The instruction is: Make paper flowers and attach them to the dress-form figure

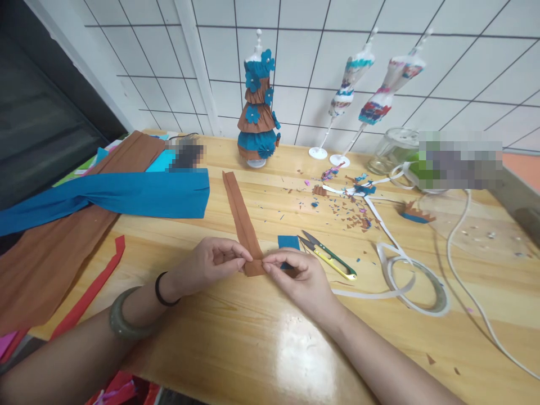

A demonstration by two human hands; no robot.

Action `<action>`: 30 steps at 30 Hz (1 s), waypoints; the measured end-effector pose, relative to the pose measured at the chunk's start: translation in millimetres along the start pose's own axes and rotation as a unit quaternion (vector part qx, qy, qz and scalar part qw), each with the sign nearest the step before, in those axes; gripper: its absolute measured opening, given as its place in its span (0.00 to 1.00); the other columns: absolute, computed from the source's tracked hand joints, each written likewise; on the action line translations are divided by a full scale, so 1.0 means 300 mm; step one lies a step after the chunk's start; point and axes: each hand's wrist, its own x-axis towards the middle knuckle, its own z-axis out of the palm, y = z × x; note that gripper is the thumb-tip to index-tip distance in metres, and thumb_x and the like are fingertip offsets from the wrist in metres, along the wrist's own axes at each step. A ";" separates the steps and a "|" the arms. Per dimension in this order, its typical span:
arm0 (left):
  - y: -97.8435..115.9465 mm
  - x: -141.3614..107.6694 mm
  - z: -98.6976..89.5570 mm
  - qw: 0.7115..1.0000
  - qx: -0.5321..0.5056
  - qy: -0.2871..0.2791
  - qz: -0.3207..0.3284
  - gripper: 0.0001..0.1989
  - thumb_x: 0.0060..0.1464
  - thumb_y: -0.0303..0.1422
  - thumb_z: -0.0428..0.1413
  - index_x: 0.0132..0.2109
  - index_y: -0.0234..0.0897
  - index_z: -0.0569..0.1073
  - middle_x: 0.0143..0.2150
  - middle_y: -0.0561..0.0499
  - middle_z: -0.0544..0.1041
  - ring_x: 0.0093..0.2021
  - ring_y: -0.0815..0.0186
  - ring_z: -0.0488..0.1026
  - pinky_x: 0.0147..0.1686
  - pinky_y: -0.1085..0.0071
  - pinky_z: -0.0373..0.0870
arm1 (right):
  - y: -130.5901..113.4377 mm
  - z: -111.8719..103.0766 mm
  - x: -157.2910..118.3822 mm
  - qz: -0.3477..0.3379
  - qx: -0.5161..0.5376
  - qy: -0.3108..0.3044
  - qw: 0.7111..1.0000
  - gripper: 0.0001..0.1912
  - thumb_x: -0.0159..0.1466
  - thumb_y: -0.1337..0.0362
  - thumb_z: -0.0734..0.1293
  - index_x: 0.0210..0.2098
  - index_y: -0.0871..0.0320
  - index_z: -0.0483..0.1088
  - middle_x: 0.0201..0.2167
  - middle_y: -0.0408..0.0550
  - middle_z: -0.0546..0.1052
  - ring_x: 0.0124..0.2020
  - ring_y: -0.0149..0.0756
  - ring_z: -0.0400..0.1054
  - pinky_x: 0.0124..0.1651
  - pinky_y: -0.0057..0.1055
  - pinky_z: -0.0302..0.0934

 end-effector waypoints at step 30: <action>0.004 0.001 0.017 0.981 0.166 -0.036 0.092 0.08 0.51 0.30 0.52 0.33 0.34 0.77 0.27 0.52 0.71 0.28 0.72 0.66 0.26 0.76 0.61 | 0.000 0.007 -0.012 -0.095 -0.078 -0.021 0.992 0.08 0.57 0.71 0.66 0.36 0.55 0.71 0.31 0.45 0.75 0.32 0.31 0.69 0.37 0.28 0.65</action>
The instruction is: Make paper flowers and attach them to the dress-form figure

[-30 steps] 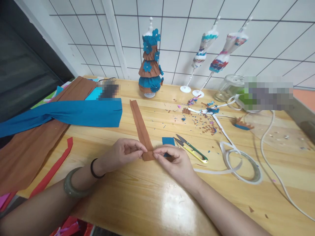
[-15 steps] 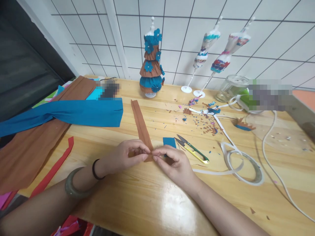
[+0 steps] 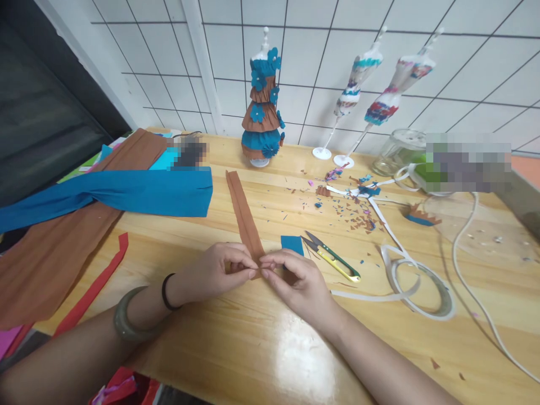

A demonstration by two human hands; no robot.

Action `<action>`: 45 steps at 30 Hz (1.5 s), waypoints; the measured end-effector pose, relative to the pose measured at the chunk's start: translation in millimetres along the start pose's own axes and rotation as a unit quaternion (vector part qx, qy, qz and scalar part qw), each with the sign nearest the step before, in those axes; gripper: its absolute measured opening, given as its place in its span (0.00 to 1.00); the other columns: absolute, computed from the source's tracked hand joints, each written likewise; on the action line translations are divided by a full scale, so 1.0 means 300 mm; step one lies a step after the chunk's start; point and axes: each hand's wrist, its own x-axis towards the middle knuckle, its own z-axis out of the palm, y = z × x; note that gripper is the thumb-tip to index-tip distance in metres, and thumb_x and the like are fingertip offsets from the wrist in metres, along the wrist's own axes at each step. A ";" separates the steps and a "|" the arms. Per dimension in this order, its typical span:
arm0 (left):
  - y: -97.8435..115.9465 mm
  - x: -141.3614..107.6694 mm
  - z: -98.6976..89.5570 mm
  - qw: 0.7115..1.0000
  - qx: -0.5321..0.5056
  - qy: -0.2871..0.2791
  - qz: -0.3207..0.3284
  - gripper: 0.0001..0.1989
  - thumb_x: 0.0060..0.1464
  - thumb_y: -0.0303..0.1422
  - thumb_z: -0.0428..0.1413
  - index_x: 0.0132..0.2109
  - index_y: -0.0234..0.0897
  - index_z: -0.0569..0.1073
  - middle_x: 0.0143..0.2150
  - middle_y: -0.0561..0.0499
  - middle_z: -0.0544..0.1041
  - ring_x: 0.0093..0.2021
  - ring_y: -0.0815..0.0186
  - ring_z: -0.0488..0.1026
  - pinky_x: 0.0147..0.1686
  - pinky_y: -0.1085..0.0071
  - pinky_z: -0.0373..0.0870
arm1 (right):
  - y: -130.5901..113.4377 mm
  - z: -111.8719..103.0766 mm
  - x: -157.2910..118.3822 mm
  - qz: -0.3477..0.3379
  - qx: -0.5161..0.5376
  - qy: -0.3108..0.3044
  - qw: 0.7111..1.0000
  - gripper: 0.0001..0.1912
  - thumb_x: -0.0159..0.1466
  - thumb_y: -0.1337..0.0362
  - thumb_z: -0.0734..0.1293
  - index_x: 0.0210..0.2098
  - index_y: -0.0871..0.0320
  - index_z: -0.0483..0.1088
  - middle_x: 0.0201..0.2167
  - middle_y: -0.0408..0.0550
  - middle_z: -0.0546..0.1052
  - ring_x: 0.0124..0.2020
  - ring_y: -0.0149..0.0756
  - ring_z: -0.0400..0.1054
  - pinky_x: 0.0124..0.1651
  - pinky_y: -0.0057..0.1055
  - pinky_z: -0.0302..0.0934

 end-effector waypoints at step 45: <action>0.001 -0.001 0.000 0.996 -0.066 0.054 -0.032 0.09 0.50 0.26 0.51 0.34 0.34 0.76 0.31 0.50 0.76 0.32 0.68 0.71 0.31 0.75 0.66 | 0.000 -0.002 0.013 0.074 0.053 -0.017 0.996 0.03 0.59 0.65 0.65 0.32 0.55 0.72 0.31 0.48 0.75 0.33 0.35 0.69 0.35 0.31 0.65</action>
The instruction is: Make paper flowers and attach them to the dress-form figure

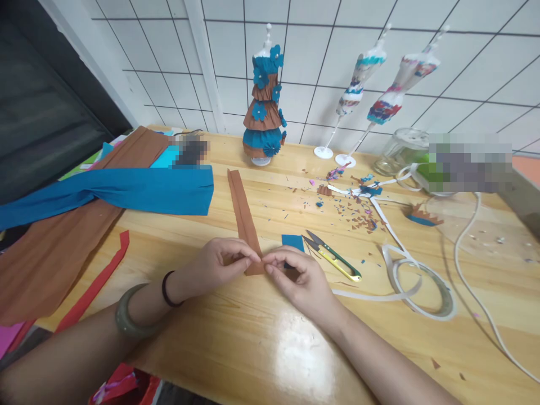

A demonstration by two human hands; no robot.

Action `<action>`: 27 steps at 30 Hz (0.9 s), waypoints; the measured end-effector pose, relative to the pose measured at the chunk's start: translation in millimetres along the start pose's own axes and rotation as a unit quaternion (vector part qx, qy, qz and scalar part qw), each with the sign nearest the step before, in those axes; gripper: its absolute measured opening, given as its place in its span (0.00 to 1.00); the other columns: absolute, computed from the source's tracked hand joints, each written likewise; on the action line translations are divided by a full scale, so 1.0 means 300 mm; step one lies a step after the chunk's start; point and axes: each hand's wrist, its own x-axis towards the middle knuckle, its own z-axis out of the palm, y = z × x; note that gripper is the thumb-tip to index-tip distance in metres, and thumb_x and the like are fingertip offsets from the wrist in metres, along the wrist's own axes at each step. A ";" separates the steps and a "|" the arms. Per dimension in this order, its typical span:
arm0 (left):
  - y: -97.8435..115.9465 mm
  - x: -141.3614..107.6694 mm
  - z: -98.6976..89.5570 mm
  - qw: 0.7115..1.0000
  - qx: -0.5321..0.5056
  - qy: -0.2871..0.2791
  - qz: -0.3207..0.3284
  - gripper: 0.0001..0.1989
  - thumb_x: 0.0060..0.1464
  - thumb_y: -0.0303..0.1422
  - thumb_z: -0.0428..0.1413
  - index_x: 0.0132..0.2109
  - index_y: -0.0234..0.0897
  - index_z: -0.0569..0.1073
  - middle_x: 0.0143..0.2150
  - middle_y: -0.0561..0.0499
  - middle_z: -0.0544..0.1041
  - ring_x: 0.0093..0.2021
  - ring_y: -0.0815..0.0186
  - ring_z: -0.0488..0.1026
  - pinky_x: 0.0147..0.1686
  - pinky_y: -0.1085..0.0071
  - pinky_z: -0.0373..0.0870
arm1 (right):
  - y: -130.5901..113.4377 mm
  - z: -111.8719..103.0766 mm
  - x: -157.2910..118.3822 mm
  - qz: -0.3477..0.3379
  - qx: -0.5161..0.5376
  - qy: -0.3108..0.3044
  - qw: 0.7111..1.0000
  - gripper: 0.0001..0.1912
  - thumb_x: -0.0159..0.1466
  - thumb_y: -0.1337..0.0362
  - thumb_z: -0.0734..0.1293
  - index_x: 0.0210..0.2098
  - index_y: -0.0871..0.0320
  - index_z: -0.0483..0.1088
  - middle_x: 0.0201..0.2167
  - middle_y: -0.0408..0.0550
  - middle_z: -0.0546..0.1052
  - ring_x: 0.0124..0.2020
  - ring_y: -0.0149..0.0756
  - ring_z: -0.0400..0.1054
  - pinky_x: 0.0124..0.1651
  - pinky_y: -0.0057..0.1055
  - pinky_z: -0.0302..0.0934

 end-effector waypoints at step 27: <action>-0.009 0.008 0.001 0.996 0.075 0.046 0.016 0.06 0.47 0.27 0.58 0.34 0.37 0.77 0.32 0.52 0.78 0.30 0.70 0.72 0.30 0.76 0.67 | 0.006 0.011 0.003 -0.004 -0.025 0.035 0.999 0.04 0.57 0.66 0.67 0.33 0.56 0.74 0.31 0.48 0.77 0.31 0.35 0.71 0.31 0.31 0.67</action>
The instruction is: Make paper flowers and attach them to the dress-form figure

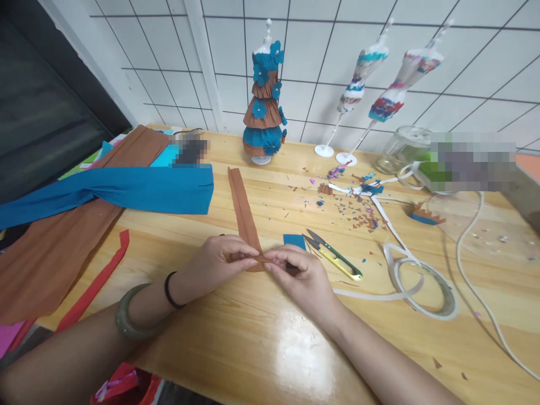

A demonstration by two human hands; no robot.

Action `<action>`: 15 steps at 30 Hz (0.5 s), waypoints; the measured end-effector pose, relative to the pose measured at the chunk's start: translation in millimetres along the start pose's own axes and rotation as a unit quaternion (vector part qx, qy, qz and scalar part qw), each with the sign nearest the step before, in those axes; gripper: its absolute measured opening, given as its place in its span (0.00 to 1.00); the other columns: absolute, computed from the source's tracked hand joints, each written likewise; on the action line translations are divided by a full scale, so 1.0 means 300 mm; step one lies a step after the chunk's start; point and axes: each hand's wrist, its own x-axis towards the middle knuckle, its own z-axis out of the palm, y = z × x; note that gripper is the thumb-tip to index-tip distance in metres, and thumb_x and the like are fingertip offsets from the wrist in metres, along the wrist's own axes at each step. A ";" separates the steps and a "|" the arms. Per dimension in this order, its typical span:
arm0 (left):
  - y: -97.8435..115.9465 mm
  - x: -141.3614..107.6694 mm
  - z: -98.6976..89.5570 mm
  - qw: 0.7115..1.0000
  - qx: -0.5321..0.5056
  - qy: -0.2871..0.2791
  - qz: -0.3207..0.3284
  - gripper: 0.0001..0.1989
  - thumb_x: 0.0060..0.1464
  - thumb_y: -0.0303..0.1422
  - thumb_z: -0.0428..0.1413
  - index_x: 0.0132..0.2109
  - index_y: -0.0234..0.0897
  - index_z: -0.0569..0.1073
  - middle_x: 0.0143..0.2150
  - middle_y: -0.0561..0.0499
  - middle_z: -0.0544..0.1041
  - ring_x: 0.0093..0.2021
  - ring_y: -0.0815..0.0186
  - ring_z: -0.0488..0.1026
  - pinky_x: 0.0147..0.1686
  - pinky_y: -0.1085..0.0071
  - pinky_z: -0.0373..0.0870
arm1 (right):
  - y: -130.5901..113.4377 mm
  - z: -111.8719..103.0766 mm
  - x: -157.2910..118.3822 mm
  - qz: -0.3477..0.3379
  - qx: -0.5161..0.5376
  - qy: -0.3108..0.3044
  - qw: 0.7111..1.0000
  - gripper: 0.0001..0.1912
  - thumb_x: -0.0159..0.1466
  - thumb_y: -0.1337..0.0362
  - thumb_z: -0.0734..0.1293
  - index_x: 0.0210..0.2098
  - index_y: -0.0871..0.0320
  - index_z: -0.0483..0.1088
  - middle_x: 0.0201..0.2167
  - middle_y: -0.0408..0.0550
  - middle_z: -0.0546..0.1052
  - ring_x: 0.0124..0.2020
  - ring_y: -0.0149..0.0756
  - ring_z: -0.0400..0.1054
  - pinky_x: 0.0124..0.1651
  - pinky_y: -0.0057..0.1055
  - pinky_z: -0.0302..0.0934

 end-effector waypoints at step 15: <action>0.001 0.002 -0.006 0.999 0.022 -0.018 0.033 0.05 0.50 0.28 0.55 0.33 0.37 0.77 0.31 0.51 0.78 0.32 0.69 0.72 0.32 0.74 0.66 | -0.009 -0.009 0.006 -0.033 -0.032 -0.016 0.999 0.05 0.59 0.66 0.64 0.31 0.55 0.73 0.28 0.47 0.76 0.30 0.35 0.69 0.31 0.31 0.64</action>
